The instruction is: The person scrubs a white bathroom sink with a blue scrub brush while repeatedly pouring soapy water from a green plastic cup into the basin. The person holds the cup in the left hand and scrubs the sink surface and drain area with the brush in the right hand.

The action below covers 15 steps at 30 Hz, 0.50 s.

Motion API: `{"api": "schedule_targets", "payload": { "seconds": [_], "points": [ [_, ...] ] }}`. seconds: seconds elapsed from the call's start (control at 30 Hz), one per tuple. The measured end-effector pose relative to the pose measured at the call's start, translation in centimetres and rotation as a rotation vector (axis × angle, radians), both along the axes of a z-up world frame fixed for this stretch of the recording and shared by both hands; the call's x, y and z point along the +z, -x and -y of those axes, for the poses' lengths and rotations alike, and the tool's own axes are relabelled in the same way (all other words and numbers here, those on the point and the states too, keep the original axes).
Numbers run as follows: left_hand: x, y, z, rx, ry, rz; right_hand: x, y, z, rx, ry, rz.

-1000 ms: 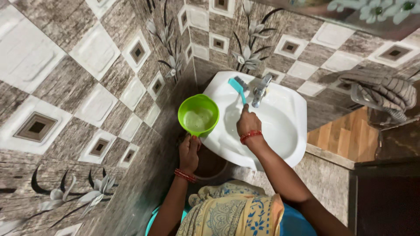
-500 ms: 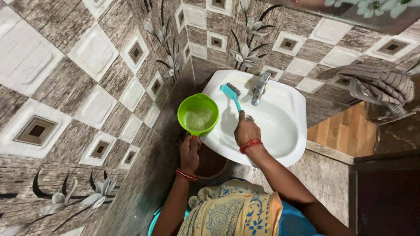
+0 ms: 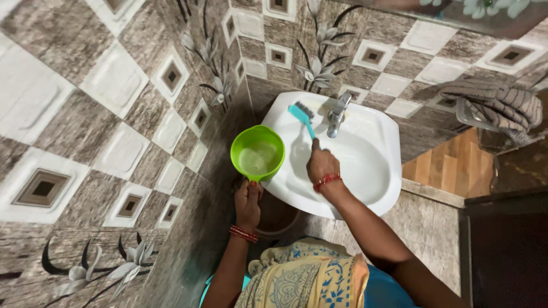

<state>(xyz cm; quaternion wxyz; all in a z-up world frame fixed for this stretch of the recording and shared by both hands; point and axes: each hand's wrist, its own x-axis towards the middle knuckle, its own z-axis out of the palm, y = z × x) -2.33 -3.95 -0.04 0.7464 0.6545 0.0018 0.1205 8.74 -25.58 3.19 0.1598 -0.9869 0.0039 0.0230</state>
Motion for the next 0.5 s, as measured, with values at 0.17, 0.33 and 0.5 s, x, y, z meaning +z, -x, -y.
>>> {"api": "schedule_targets", "payload": {
  "seconds": [0.17,0.33,0.5],
  "points": [
    [0.1,0.0,-0.1,-0.014,0.001,0.0,-0.3,-1.0,-0.1,-0.066,0.013,-0.004],
    [0.0,-0.2,-0.2,-0.007,0.002,0.015,-0.9,-0.5,-0.9,-0.015,0.019,0.024],
    [-0.1,0.0,-0.4,-0.045,0.042,0.029,-1.3,-0.5,-0.4,-0.082,0.031,0.064]
  ]
}}
